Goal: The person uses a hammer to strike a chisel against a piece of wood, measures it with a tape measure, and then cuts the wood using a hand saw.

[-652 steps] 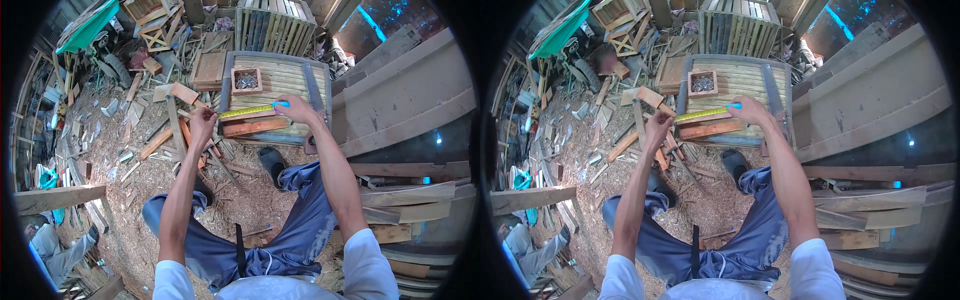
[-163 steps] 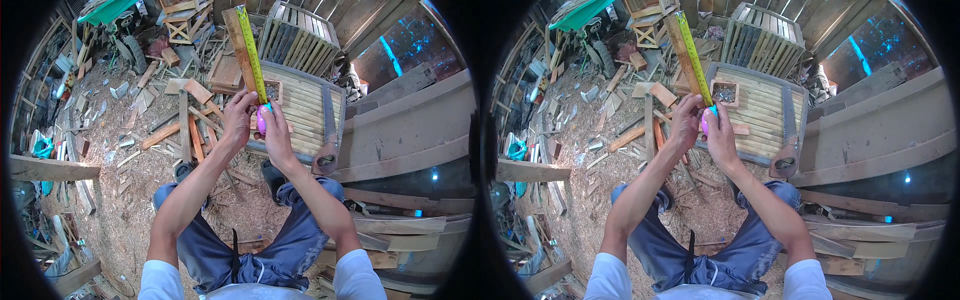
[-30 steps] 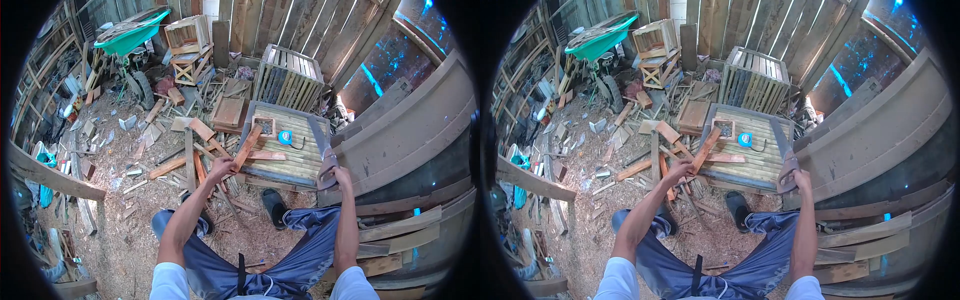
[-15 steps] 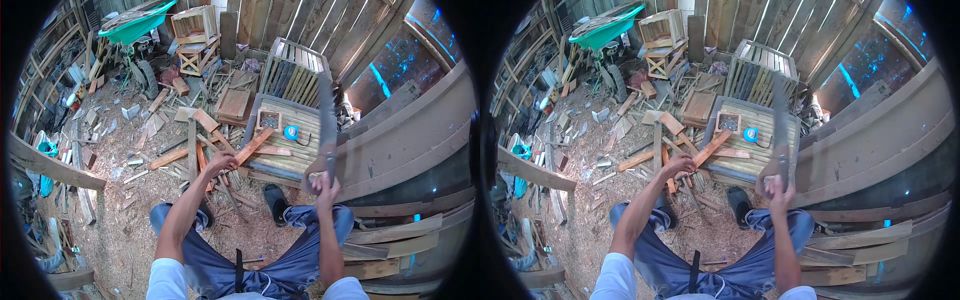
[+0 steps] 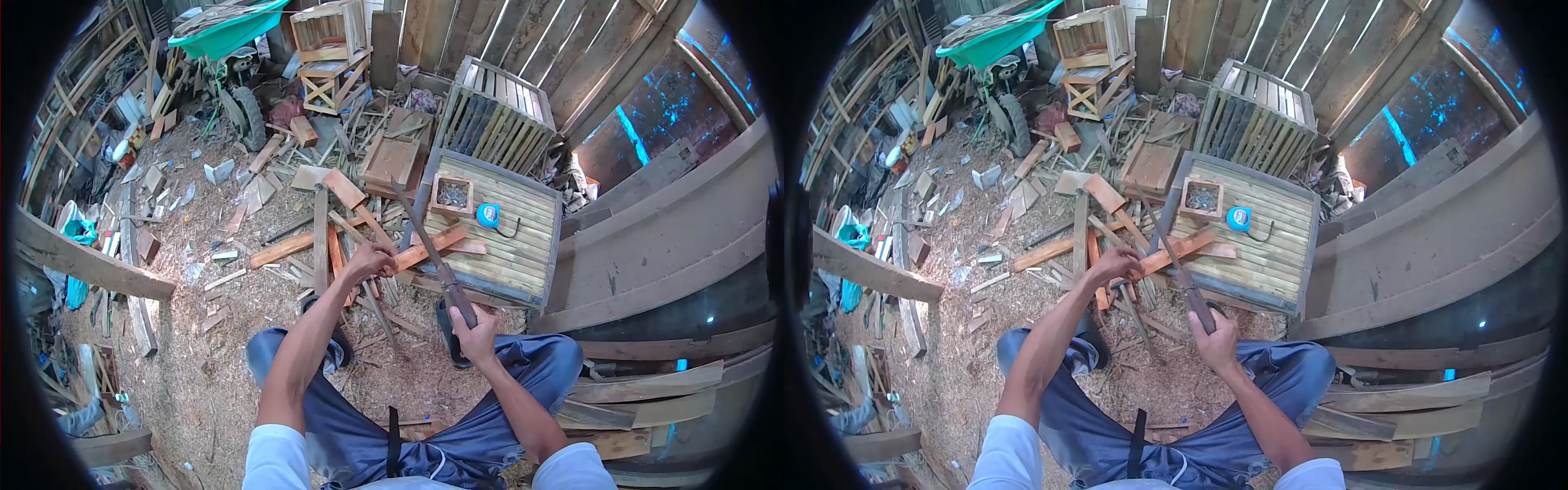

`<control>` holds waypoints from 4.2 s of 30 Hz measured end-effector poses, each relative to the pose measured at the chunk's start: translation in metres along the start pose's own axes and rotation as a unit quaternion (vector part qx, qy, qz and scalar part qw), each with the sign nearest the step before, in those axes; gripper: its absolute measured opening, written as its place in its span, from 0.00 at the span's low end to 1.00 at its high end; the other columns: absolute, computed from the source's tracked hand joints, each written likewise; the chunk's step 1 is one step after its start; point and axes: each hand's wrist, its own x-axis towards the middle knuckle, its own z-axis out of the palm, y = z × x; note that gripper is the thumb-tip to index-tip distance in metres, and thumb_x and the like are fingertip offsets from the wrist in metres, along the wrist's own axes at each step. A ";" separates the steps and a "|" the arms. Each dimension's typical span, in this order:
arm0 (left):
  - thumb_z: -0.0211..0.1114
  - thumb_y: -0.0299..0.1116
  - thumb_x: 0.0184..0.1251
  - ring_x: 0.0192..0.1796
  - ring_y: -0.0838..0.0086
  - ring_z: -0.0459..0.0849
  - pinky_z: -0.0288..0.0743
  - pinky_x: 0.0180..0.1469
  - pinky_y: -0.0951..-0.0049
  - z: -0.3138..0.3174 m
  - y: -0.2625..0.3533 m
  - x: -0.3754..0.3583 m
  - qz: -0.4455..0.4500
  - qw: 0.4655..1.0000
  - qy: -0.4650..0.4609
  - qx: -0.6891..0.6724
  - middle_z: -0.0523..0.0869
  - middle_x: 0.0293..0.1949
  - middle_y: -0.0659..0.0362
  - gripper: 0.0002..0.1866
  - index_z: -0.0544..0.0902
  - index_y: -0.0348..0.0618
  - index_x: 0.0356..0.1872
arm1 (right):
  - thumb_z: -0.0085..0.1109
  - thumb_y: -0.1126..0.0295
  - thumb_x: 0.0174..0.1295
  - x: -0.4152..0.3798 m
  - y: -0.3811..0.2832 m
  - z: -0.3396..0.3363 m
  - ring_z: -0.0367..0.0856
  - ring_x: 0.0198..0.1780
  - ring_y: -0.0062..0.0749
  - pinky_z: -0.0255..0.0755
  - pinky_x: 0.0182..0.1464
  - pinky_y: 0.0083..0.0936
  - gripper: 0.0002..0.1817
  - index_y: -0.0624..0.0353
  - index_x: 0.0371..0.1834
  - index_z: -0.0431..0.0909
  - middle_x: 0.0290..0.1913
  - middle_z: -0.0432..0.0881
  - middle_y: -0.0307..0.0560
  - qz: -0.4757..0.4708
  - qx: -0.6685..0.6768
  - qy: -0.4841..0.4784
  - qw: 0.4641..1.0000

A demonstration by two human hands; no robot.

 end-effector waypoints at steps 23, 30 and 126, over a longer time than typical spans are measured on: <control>0.70 0.25 0.56 0.26 0.79 0.81 0.77 0.29 0.82 0.014 -0.012 0.011 0.016 0.995 0.058 -0.079 0.84 0.27 0.58 0.09 0.83 0.29 0.34 | 0.60 0.59 0.61 -0.023 0.016 0.052 0.68 0.17 0.24 0.66 0.24 0.30 0.19 0.66 0.22 0.77 0.13 0.67 0.47 0.000 -0.054 -0.019 0.998; 0.71 0.23 0.53 0.24 0.78 0.81 0.75 0.26 0.81 0.014 -0.014 0.018 0.016 0.994 0.084 -0.074 0.84 0.26 0.55 0.10 0.82 0.25 0.33 | 0.60 0.57 0.61 -0.016 0.026 0.040 0.70 0.17 0.27 0.67 0.24 0.33 0.21 0.68 0.21 0.77 0.12 0.68 0.50 0.032 -0.117 -0.067 0.990; 0.68 0.25 0.54 0.26 0.77 0.83 0.74 0.28 0.80 0.020 -0.005 0.009 0.068 0.991 0.111 -0.009 0.86 0.26 0.55 0.09 0.85 0.28 0.34 | 0.57 0.61 0.64 -0.046 0.012 0.060 0.82 0.22 0.47 0.68 0.26 0.37 0.21 0.70 0.22 0.76 0.16 0.71 0.62 0.054 -0.130 -0.033 0.989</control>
